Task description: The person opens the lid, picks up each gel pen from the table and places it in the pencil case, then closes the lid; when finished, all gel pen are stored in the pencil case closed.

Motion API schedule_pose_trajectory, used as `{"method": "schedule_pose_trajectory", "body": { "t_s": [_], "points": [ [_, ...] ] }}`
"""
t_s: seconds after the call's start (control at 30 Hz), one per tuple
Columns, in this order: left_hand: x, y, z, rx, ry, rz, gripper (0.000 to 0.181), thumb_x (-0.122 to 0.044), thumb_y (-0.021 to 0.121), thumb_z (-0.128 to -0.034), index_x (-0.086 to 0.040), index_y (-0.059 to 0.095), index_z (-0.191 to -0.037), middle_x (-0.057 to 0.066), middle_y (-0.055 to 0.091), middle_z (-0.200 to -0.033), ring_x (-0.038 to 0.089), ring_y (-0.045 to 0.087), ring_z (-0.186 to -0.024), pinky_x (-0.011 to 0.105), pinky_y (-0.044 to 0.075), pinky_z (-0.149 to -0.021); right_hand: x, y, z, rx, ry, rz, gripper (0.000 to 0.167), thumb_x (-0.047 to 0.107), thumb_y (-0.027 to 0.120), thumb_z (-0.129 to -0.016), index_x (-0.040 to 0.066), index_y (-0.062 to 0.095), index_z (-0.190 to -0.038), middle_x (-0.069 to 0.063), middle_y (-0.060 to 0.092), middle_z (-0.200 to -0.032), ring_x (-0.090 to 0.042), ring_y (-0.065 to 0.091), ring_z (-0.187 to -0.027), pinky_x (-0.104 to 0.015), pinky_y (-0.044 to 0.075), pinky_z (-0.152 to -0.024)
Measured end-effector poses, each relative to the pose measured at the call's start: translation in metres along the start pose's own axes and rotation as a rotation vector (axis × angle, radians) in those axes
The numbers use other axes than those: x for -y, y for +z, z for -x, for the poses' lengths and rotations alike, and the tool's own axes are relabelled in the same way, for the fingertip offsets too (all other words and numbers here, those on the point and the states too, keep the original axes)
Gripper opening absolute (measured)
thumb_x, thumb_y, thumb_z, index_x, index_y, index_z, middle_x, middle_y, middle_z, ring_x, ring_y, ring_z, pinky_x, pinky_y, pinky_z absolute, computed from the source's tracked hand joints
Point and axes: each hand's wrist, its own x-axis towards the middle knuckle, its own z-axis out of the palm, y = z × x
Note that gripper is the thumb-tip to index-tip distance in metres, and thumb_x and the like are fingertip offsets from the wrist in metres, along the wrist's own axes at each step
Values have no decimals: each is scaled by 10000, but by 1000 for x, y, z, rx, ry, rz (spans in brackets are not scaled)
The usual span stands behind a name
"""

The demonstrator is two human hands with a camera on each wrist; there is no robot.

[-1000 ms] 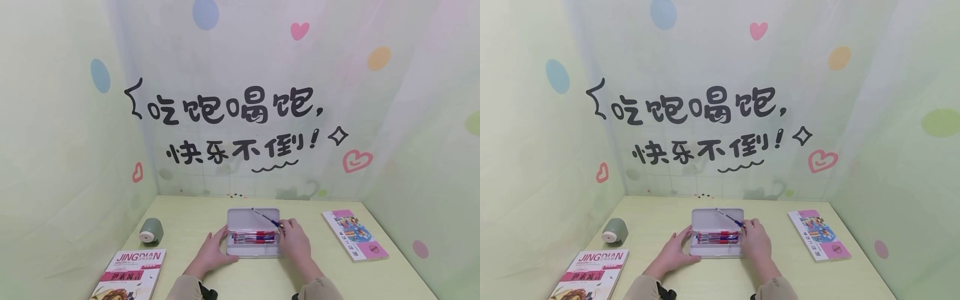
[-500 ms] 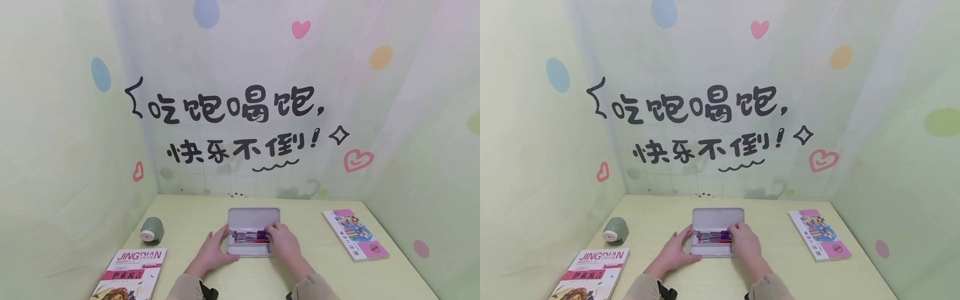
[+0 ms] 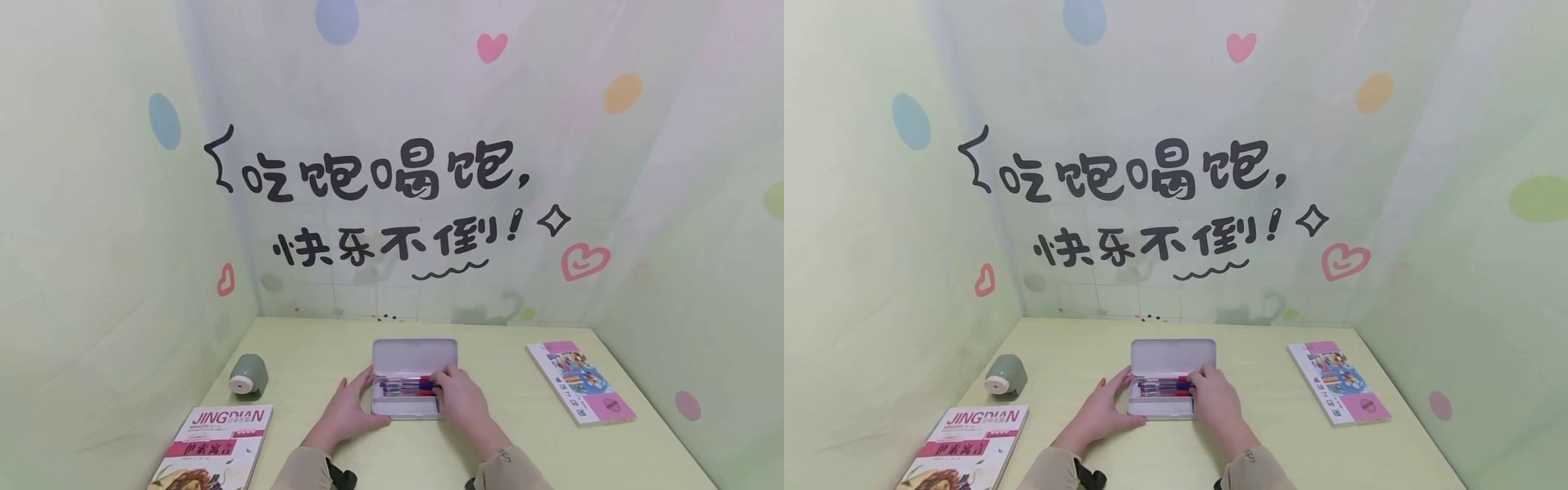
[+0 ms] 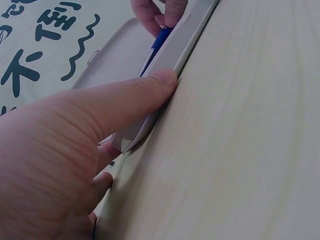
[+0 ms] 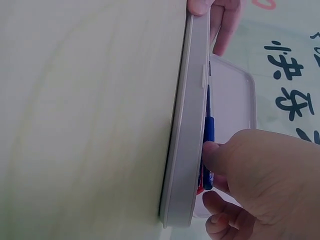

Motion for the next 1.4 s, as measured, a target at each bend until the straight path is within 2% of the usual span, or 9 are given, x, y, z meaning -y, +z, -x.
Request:
{"method": "schedule_pose_trajectory", "body": {
  "t_s": [0.23, 0.37, 0.6, 0.67, 0.8, 0.87, 1.0, 1.13, 1.4],
  "points": [
    [0, -1, 1, -5, -5, -2, 1281, -527, 993, -705, -46, 355, -1707, 124, 626, -1614, 430, 486, -1587, 708, 110, -1401, -3, 0, -10, -31, 41, -100, 160, 235, 815, -996, 167, 791, -1138, -21, 684, -1073, -233, 669, -958, -454, 663, -849],
    [0, -1, 1, -1, -6, -7, 1283, -528, 995, -705, -62, 353, -1713, 116, 620, -1622, 429, 490, -1584, 715, 109, -1398, -8, -1, -19, -103, 89, -194, 243, 283, 785, -1021, 154, 786, -1227, -83, 727, -1180, -320, 720, -1100, -532, 661, -983],
    [-1, -1, 1, -1, -12, -17, 1281, -523, 996, -704, -56, 355, -1710, 106, 626, -1617, 419, 496, -1582, 704, 115, -1403, -15, -7, -40, -234, 223, -386, 345, 314, 758, -1041, 135, 763, -1336, -219, 674, -1314, -437, 659, -1196, -623, 624, -1000],
    [-1, 0, 1, 0, -18, -21, 1286, -537, 992, -706, -60, 349, -1713, 95, 623, -1623, 410, 495, -1585, 693, 119, -1407, -16, -9, -46, -230, 279, -421, 396, 340, 745, -1045, 132, 744, -1382, -263, 636, -1384, -484, 616, -1250, -647, 601, -1022],
    [0, 0, 1, 3, -24, -24, 1289, -546, 987, -706, -68, 344, -1717, 81, 617, -1630, 401, 493, -1588, 680, 120, -1412, -17, -13, -57, -168, 408, -485, 512, 415, 682, -1068, 123, 672, -1489, -319, 586, -1480, -548, 559, -1343, -692, 557, -1085],
    [1, 1, 1, 2, -20, -24, 1287, -541, 989, -704, -67, 348, -1715, 82, 621, -1626, 403, 498, -1584, 686, 125, -1409, -19, -13, -62, -140, 471, -522, 548, 440, 659, -1075, 113, 648, -1515, -319, 619, -1457, -536, 582, -1340, -670, 552, -1097],
    [1, 2, 0, 3, -23, -20, 1290, -559, 984, -705, -70, 348, -1716, 81, 619, -1628, 398, 495, -1587, 683, 120, -1410, -22, -16, -67, -97, 553, -605, 572, 464, 638, -1079, 84, 645, -1506, -266, 712, -1309, -432, 675, -1188, -534, 593, -964],
    [0, 3, -1, 7, -32, -14, 1297, -568, 981, -706, -68, 341, -1718, 76, 607, -1640, 400, 480, -1598, 678, 111, -1412, -27, -14, -67, -53, 595, -657, 562, 483, 642, -1072, 86, 667, -1469, -216, 720, -1264, -340, 678, -1111, -420, 575, -881],
    [-3, 0, 1, 3, -40, -13, 1296, -539, 990, -705, -48, 341, -1714, 91, 604, -1641, 415, 475, -1599, 687, 108, -1410, -27, -8, -66, -34, 623, -725, 515, 466, 645, -1068, 71, 713, -1392, -234, 697, -1331, -351, 645, -1180, -468, 593, -948]
  ]
}}
